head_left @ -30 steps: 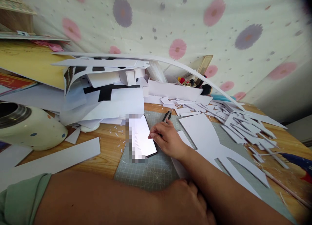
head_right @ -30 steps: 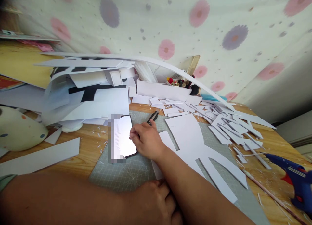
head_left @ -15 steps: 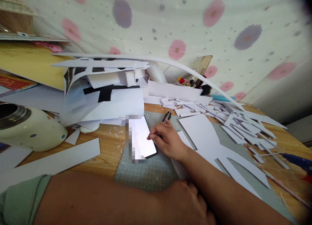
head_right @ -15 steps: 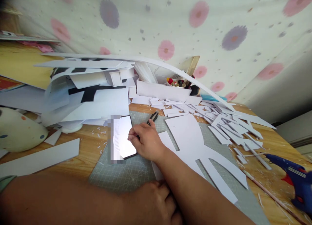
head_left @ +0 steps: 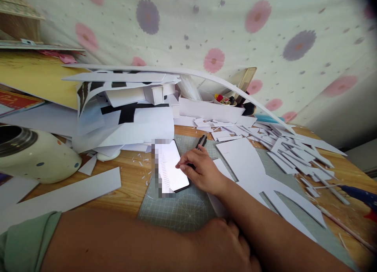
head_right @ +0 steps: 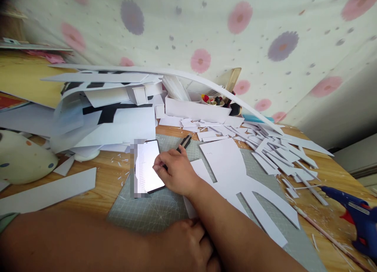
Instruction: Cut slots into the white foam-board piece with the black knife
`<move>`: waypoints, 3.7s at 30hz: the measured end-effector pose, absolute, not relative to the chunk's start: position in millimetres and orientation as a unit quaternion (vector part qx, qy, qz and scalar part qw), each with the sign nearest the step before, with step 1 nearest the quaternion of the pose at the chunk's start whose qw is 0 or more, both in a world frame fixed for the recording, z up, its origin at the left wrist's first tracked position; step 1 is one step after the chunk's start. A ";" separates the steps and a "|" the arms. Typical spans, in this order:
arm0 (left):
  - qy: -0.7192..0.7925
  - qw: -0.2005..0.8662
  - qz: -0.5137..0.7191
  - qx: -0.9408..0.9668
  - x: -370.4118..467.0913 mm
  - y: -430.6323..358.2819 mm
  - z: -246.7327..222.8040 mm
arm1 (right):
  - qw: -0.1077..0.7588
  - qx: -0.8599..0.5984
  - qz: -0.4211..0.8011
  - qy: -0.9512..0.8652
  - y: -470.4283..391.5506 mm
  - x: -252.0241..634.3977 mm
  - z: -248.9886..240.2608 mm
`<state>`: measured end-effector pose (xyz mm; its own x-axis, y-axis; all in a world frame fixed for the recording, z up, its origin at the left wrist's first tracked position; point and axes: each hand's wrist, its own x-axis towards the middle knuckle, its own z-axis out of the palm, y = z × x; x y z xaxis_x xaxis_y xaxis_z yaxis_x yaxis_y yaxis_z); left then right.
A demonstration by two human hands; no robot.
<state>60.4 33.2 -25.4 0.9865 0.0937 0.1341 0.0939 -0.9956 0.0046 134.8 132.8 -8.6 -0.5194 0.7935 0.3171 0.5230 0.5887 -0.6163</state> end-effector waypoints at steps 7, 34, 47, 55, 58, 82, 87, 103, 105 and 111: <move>-0.041 -0.005 -0.027 -0.999 63.5 34.7 -19.7 | 0.283 -0.391 0.240 -0.842 129.5 133.8 -5.1; -0.036 -0.004 -0.072 -0.997 64.6 36.6 -28.1 | 0.292 -0.336 0.285 -0.849 126.4 135.5 -4.2; -0.028 -0.023 0.007 -0.999 68.2 36.5 -21.6 | 0.272 -0.331 0.277 -0.860 126.1 136.2 -1.0; -0.040 -0.014 -0.049 -0.998 68.6 36.1 -27.2 | 0.273 -0.347 0.263 -0.858 126.0 133.5 -2.0; -0.041 -0.005 -0.069 -0.997 64.1 35.9 -25.8 | 0.276 -0.386 0.233 -0.849 129.5 133.2 -6.6; -0.044 -0.009 -0.053 -0.998 63.9 36.5 -24.0 | 0.293 -0.370 0.259 -0.843 128.6 136.3 -3.1; -0.041 -0.005 -0.067 -0.997 63.2 35.0 -26.8 | 0.280 -0.364 0.251 -0.852 127.5 135.8 -2.6; -0.034 -0.009 -0.075 -0.997 65.6 36.1 -32.1 | 0.308 -0.386 0.232 -0.838 130.6 135.7 -5.4; -0.039 -0.011 -0.085 -0.996 64.5 36.3 -32.0 | 0.310 -0.375 0.235 -0.842 129.6 136.2 -4.5; -0.036 -0.014 -0.082 -0.996 71.6 34.6 -43.9 | 0.292 -0.371 0.232 -0.850 128.7 135.9 -4.7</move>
<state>71.6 34.6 -43.9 0.9838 0.0739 0.1630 0.0694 -0.9970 0.0336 135.9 128.7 -4.7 -0.5538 0.7666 0.3249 0.4952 0.6170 -0.6116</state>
